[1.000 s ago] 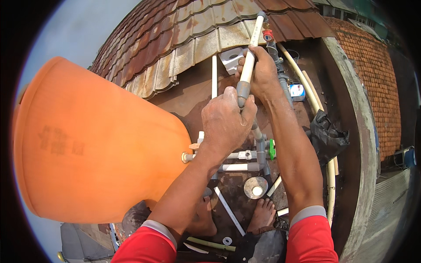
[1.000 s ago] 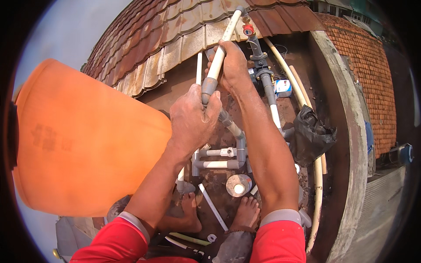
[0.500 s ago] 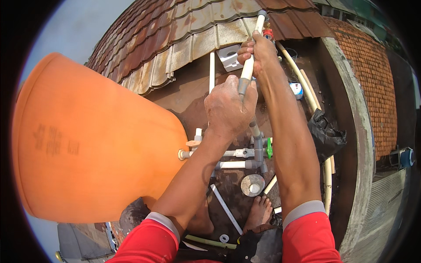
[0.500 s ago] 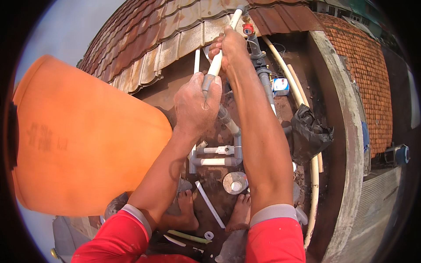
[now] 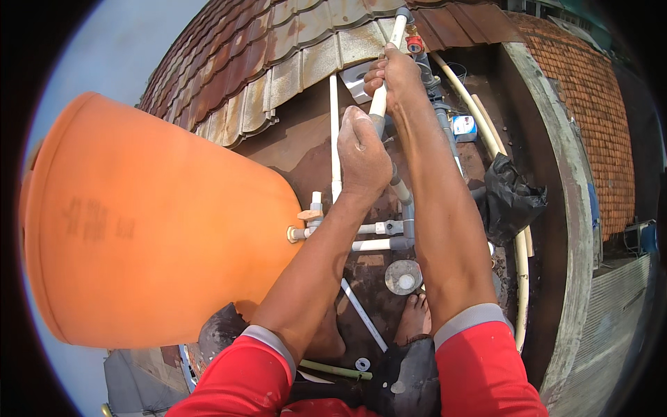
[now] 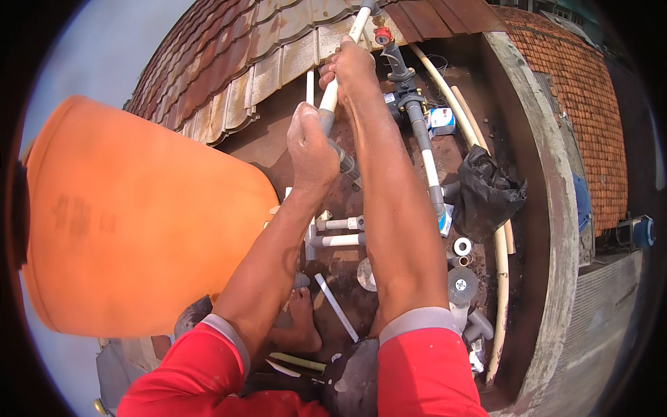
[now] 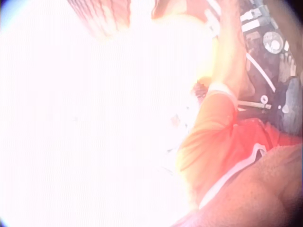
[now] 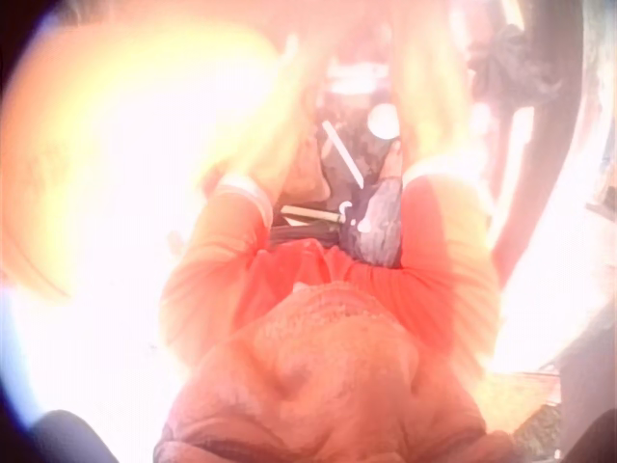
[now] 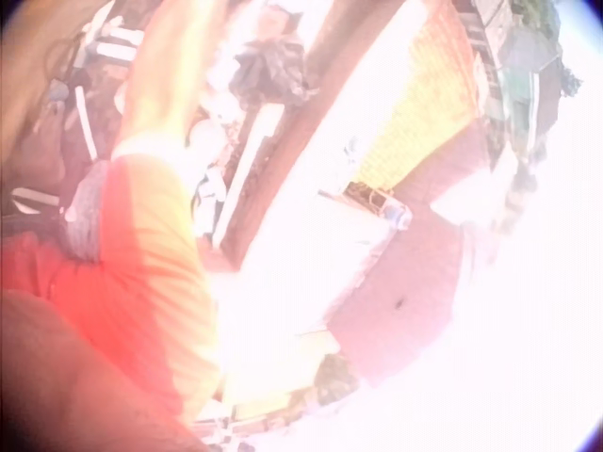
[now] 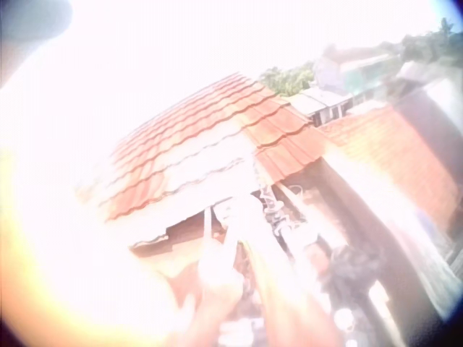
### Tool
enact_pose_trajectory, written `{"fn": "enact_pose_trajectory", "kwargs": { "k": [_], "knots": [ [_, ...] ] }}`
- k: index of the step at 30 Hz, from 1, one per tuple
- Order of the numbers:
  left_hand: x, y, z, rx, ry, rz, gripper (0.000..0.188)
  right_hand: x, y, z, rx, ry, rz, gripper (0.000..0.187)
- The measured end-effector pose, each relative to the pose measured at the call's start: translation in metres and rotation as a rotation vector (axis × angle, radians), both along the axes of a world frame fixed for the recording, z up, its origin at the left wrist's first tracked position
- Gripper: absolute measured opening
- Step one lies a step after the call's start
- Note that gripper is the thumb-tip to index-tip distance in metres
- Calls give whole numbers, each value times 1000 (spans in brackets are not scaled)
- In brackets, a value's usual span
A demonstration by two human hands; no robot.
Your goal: The person assembles white PVC pipes and fittings on a rooftop next to an orange water tank. They cut pipe segments with a handheld saw, apply solvent cement, and connect elbows and tees to build a plumbing manifold.
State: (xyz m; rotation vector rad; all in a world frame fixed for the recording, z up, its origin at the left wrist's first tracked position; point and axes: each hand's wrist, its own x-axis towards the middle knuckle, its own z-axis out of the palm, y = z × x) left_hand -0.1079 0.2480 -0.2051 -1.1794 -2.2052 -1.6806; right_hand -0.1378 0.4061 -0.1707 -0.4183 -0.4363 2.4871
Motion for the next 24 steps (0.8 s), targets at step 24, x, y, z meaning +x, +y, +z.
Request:
{"fn": "enact_pose_trajectory", "kwargs": {
  "k": [24],
  "knots": [
    [-20, -7, 18, -130, -919, -379, 85, 92, -114, -147, 797, -478, -190, 83]
  ]
}}
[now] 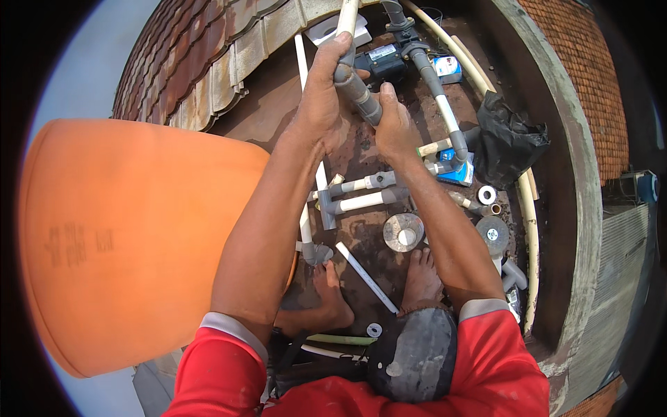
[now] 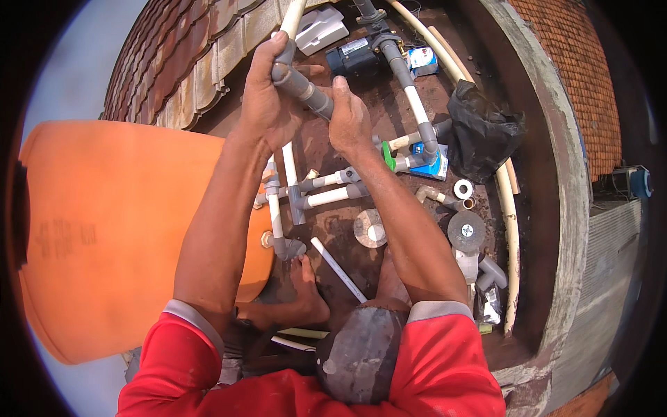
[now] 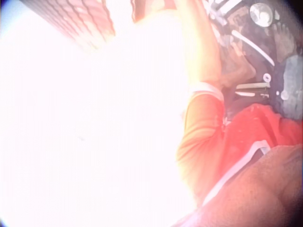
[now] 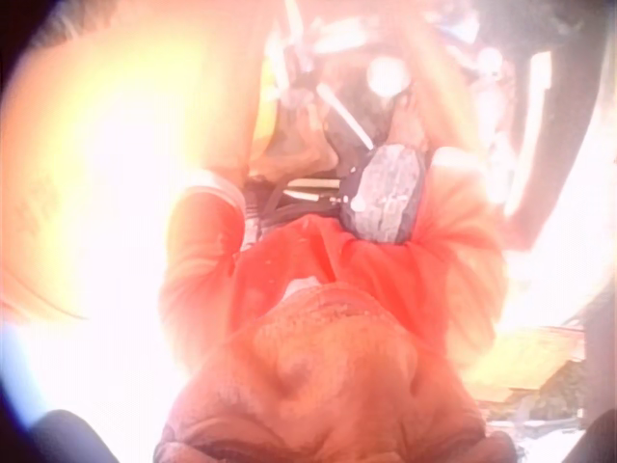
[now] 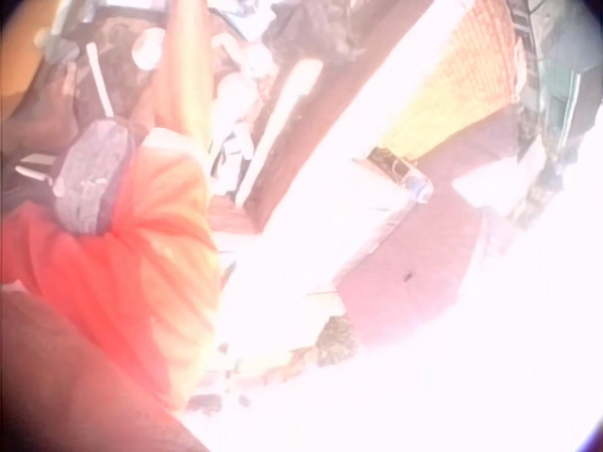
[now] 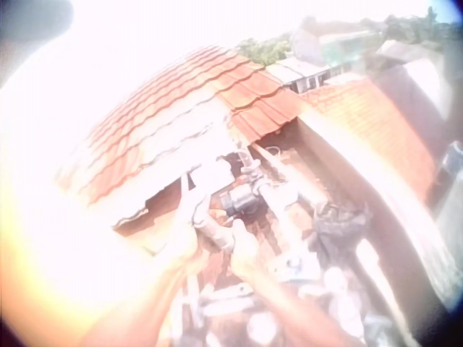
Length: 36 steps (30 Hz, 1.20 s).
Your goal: The person assembles white PVC pipes and fittings on a rooftop next to an orange water tank. They cut pipe segments with a handheld saw, apply solvent cement, and connect elbows and tees to build a plumbing manifold.
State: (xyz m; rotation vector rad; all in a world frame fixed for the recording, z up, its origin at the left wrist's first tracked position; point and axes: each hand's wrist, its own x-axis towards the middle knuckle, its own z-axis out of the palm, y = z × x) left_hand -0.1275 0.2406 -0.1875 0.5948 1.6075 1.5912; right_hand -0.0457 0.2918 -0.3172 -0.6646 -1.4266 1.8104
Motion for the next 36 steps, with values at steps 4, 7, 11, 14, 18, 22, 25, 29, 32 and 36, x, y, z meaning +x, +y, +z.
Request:
{"fn": "enact_pose_trajectory", "kwargs": {
  "k": [4, 7, 11, 14, 18, 22, 25, 29, 32, 36],
  "knots": [
    [7, 5, 12, -1, 67, -76, 87, -5, 0, 3, -33, 39, -17, 83],
    [-19, -12, 2, 158, -104, -121, 65, -7, -7, -3, -40, -16, 37, 83],
    [-34, -47, -2, 127, -183, -34, 72, 20, 19, -6, 83, -90, -33, 71],
    [-38, -115, -12, -188, -66, 87, 79, 88, 50, 25, 327, -367, -117, 39],
    [-40, -221, -86, -305, 68, 141, 37, 199, 21, 135, 347, -424, -161, 20],
    [13, -258, -136, -377, -109, 409, 26, 267, -61, 215, 681, -484, -229, 13],
    [36, -272, -178, -616, 172, 361, 27, 284, -134, 253, 824, -633, -265, 19],
    [45, -286, -226, -669, -123, 255, 31, 273, -200, 272, 935, -849, -211, 20],
    [48, -295, -239, -579, -404, 259, 36, 259, -213, 226, 876, -880, 20, 16],
    [54, -303, -238, -554, -424, 213, 42, 262, -213, 180, 824, -1192, 343, 18]
  ]
}}
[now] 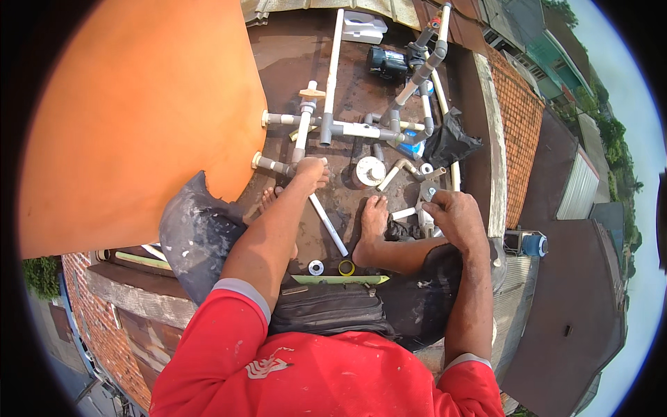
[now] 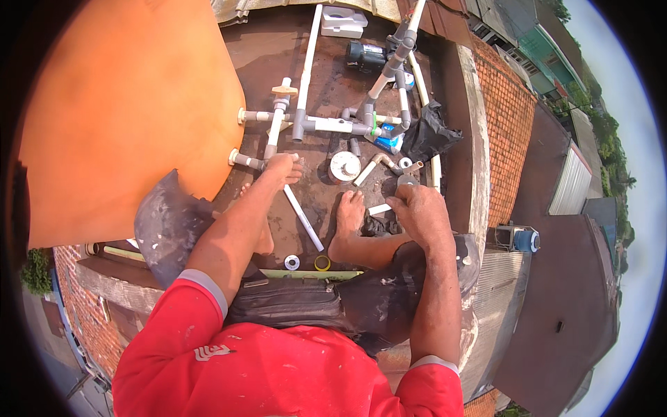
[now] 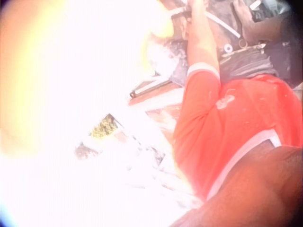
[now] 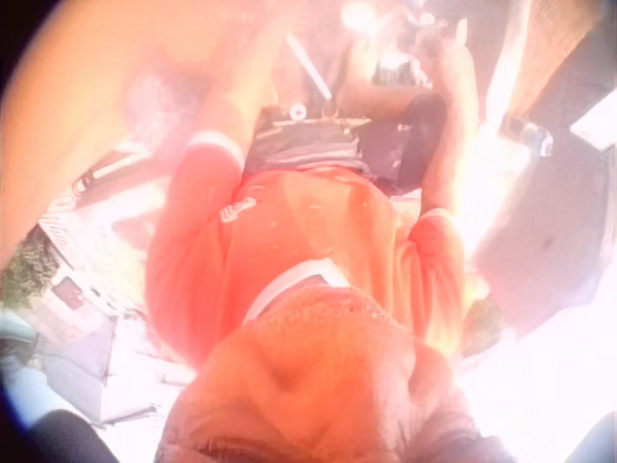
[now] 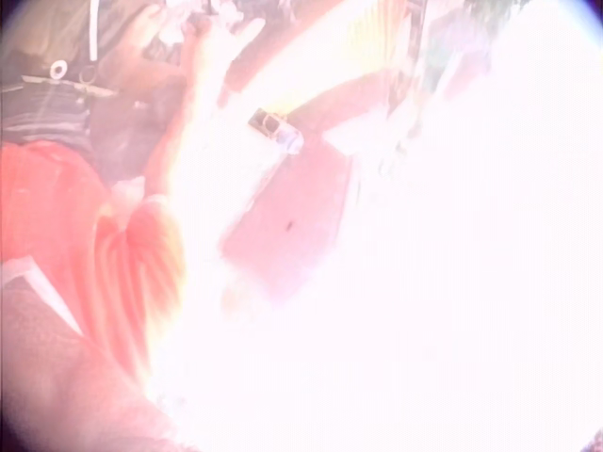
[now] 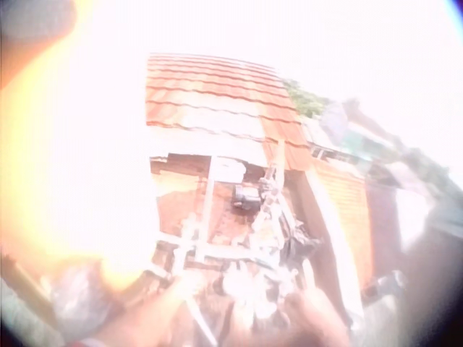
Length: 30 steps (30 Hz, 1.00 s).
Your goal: The person assembles white PVC pipes and fittings on a rooftop next to an orange water tank. They cut pipe segments with a handheld saw, apply solvent cement, and connect elbows and tees to build a plumbing manifold.
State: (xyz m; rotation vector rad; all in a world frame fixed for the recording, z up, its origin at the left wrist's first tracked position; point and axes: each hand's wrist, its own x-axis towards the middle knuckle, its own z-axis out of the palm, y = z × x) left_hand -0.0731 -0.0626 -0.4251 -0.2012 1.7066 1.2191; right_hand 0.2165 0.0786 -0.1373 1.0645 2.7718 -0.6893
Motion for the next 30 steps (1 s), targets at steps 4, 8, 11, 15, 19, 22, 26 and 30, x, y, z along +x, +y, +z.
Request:
{"fn": "enact_pose_trajectory", "kwargs": {
  "k": [4, 8, 11, 15, 19, 22, 26, 30],
  "knots": [
    [0, -5, -5, 21, -40, -11, 37, 6, 13, -19, 83, 107, 109, 16],
    [5, -6, -3, 1, 13, -119, 34, -4, 7, -2, -69, -15, 59, 15],
    [8, -5, 3, 9, 32, -135, 27, 0, 7, -12, -10, 49, 174, 14],
    [13, -6, 13, 65, 56, -109, 14, 3, 5, -8, -34, -2, 177, 16],
    [24, -3, 35, 138, 137, -134, 12, 7, 2, -4, 7, 23, 188, 15],
    [19, -2, 43, 131, 141, -230, 18, 11, -1, 3, -24, 97, 269, 16],
    [8, -2, 34, 116, 241, -355, 23, 17, -6, 9, -24, 106, 272, 15],
    [11, 0, 35, 230, 257, -413, 25, 23, 0, 6, -41, 94, 292, 15]
  ]
}}
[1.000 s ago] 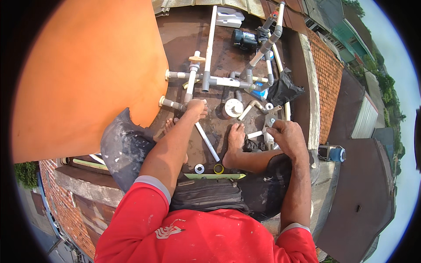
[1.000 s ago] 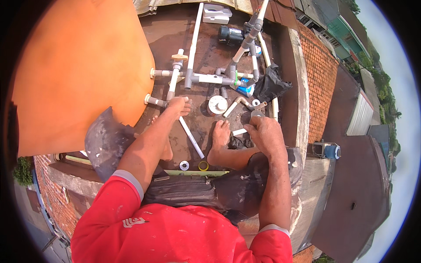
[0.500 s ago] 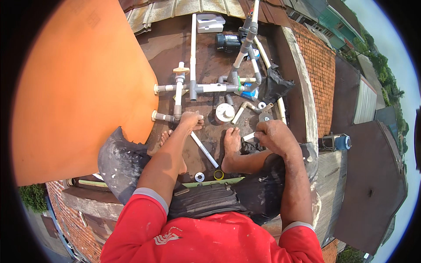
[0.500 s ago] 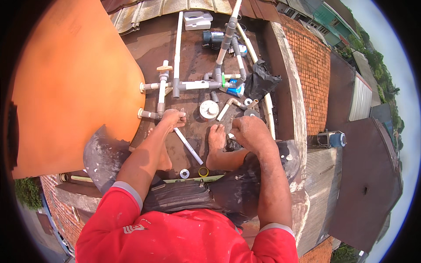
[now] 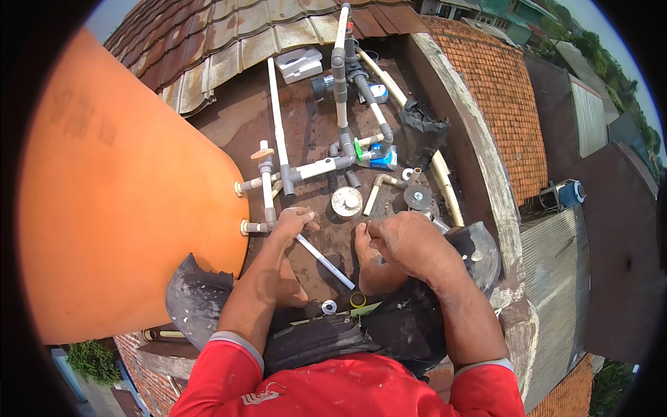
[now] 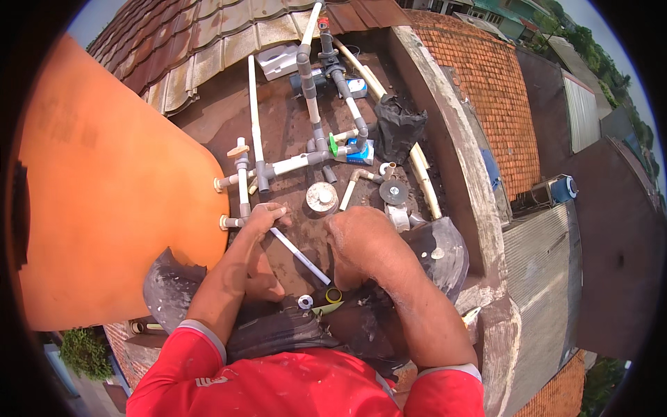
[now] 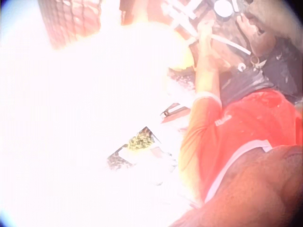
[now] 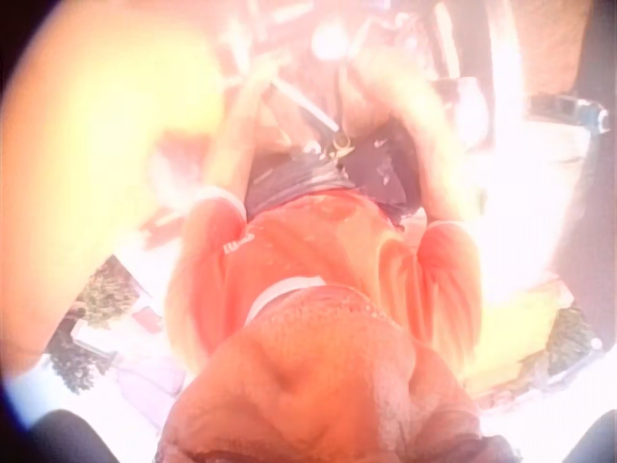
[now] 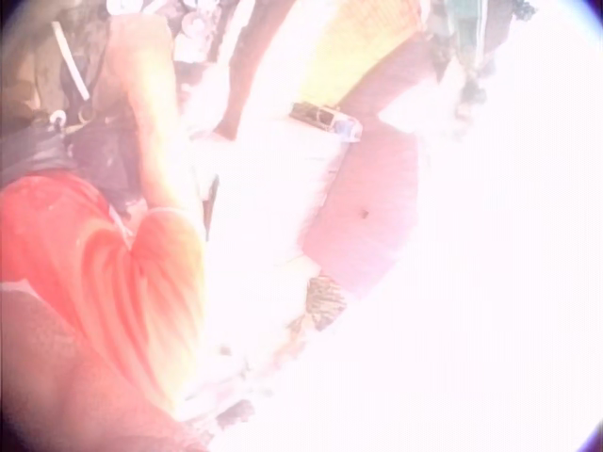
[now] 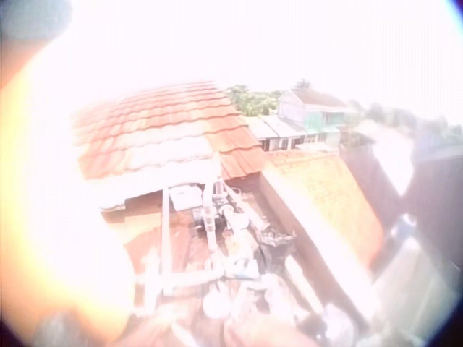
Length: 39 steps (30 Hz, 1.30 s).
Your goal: The person assembles white PVC pipes and fittings on a rooftop next to an orange water tank. They cut pipe segments with a handheld saw, apply solvent cement, and connect elbows and tees to build a plumbing manifold.
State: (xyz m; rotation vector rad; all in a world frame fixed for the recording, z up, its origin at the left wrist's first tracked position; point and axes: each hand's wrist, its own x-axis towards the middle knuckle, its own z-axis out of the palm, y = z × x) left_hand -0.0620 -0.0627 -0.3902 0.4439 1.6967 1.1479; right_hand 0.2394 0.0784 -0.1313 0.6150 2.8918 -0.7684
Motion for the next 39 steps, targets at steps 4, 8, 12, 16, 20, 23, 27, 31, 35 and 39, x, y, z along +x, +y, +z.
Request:
{"fn": "enact_pose_trajectory", "kwargs": {
  "k": [4, 8, 12, 16, 20, 23, 27, 31, 35, 39],
  "knots": [
    [0, 8, 16, -91, 83, -15, 26, 4, 3, 6, -24, -49, 7, 16],
    [1, 16, 25, -88, 167, 55, 26, 8, 3, 15, -50, -65, -12, 15],
    [-13, 11, 24, -81, 104, 221, 24, 5, 1, 11, -34, -110, -7, 19],
    [-1, 10, 17, -227, 103, 160, 22, 5, 2, 10, 8, -123, -10, 19],
    [10, -3, -6, -426, -129, 194, 35, -2, -3, 10, -1, -111, -20, 19],
    [11, -19, -41, -510, -10, 120, 40, -8, -5, 9, 2, -121, 0, 20],
    [-7, -35, -79, -552, 232, -154, 38, -18, -9, 12, -20, -122, 50, 22],
    [1, -19, -66, -515, 163, -189, 33, -19, -6, 9, -5, -160, 47, 24],
    [13, -7, -16, -434, -79, -89, 33, -20, 1, 18, -46, -203, 61, 23],
    [-16, -5, 45, -303, -2, -187, 36, -39, 40, 56, 1, -188, 237, 22]
  ]
}}
